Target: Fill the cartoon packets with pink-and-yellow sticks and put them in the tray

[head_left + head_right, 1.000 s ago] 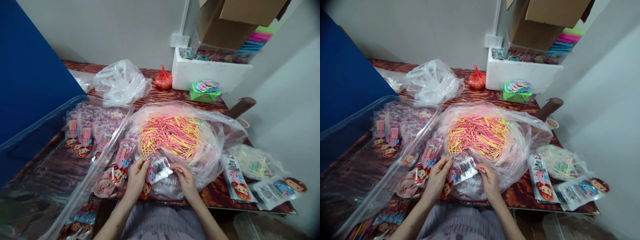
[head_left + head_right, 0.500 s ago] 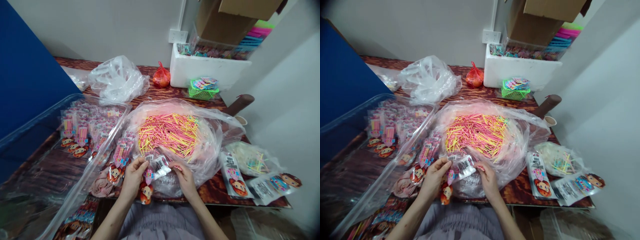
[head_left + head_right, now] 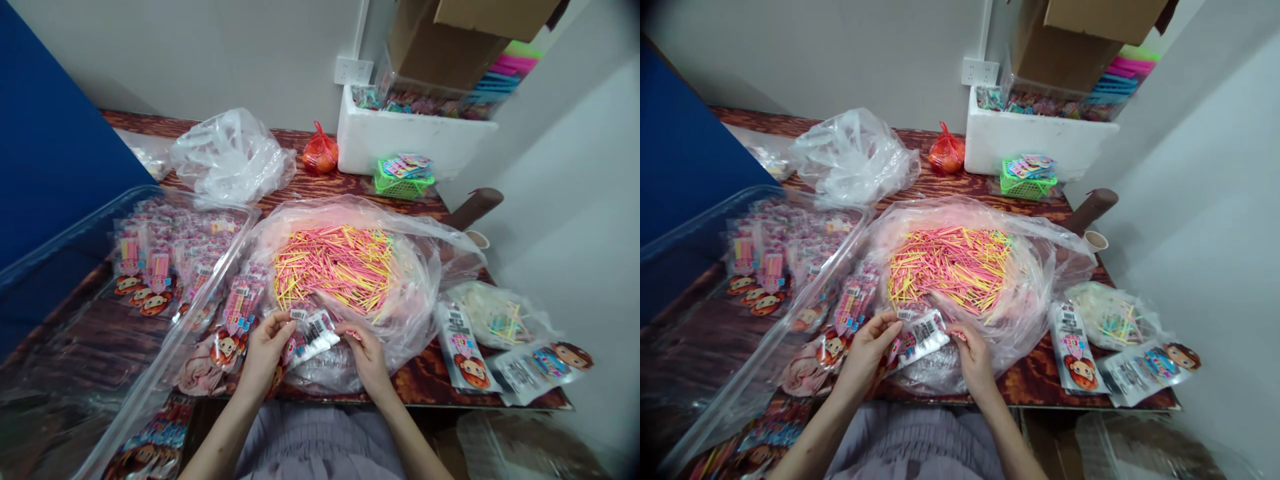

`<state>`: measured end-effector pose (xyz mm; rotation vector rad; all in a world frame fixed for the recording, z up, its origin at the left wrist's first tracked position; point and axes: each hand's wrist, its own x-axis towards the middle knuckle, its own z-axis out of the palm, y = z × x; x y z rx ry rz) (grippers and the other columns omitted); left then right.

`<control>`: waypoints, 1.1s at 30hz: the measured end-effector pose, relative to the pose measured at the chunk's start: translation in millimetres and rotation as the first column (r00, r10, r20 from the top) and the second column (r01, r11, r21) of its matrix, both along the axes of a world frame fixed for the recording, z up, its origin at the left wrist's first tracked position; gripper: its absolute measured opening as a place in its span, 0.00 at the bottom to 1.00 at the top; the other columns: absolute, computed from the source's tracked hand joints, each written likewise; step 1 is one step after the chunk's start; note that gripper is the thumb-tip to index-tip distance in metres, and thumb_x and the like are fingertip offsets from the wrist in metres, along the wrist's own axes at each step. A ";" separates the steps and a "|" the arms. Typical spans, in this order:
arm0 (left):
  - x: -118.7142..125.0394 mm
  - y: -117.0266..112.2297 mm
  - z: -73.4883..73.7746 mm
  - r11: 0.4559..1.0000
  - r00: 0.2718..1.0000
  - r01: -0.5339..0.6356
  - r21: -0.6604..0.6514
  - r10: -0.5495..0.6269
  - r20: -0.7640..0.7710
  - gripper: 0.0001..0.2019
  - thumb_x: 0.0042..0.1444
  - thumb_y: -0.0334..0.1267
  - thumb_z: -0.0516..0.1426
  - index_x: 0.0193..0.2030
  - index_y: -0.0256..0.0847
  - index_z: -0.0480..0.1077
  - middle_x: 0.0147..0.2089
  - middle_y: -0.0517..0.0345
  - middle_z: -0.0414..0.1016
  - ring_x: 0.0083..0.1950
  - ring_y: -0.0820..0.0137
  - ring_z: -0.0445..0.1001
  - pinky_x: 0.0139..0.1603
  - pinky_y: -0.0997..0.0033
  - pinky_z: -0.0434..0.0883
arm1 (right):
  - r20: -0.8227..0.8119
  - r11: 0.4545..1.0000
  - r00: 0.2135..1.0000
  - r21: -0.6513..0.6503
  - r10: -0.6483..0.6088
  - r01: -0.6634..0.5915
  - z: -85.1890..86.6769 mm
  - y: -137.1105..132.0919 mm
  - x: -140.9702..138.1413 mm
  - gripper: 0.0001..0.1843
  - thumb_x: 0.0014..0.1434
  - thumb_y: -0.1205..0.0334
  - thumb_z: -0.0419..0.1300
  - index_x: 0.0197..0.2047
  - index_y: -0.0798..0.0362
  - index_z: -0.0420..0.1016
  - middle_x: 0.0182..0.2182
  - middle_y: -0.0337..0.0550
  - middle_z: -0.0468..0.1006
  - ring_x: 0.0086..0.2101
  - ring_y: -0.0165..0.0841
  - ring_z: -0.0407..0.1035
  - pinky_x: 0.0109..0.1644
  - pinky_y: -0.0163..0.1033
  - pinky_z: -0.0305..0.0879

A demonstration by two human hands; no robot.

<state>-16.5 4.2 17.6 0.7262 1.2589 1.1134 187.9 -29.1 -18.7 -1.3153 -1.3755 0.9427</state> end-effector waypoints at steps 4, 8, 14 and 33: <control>-3.6 1.5 -1.8 0.999 0.999 -0.042 0.000 0.042 -0.024 0.13 0.45 0.42 0.67 0.32 0.37 0.72 0.25 0.66 0.70 0.24 0.78 0.65 0.25 0.81 0.62 | -0.016 1.000 1.000 -0.012 -0.005 0.005 2.9 -0.5 -0.7 0.12 0.66 0.61 0.53 0.41 0.49 0.78 0.40 0.44 0.80 0.44 0.38 0.74 0.50 0.43 0.66; -4.3 -0.8 -4.5 0.990 0.983 0.035 0.138 -0.010 -0.181 0.09 0.50 0.42 0.63 0.33 0.38 0.76 0.29 0.61 0.76 0.31 0.73 0.71 0.33 0.77 0.67 | -0.051 1.000 0.999 -0.024 -0.011 0.010 11.5 -3.2 -1.4 0.12 0.66 0.60 0.54 0.41 0.48 0.80 0.41 0.44 0.81 0.45 0.39 0.74 0.51 0.44 0.66; 3.8 -6.6 -5.9 0.913 0.889 0.243 0.329 -0.074 -0.452 0.09 0.58 0.41 0.58 0.34 0.40 0.77 0.33 0.58 0.77 0.37 0.69 0.73 0.40 0.73 0.68 | -0.499 0.988 0.857 -0.142 -0.125 0.061 47.3 17.6 -8.2 0.06 0.61 0.59 0.62 0.38 0.48 0.80 0.38 0.42 0.83 0.44 0.38 0.75 0.56 0.47 0.66; 6.9 -8.6 -4.8 0.944 0.964 0.171 0.283 -0.101 -0.244 0.08 0.55 0.41 0.61 0.36 0.41 0.81 0.38 0.54 0.81 0.41 0.65 0.76 0.44 0.70 0.71 | -0.414 0.923 0.901 -0.280 0.133 -0.265 87.8 37.2 -40.2 0.17 0.62 0.47 0.58 0.47 0.49 0.76 0.52 0.49 0.78 0.56 0.41 0.68 0.62 0.51 0.59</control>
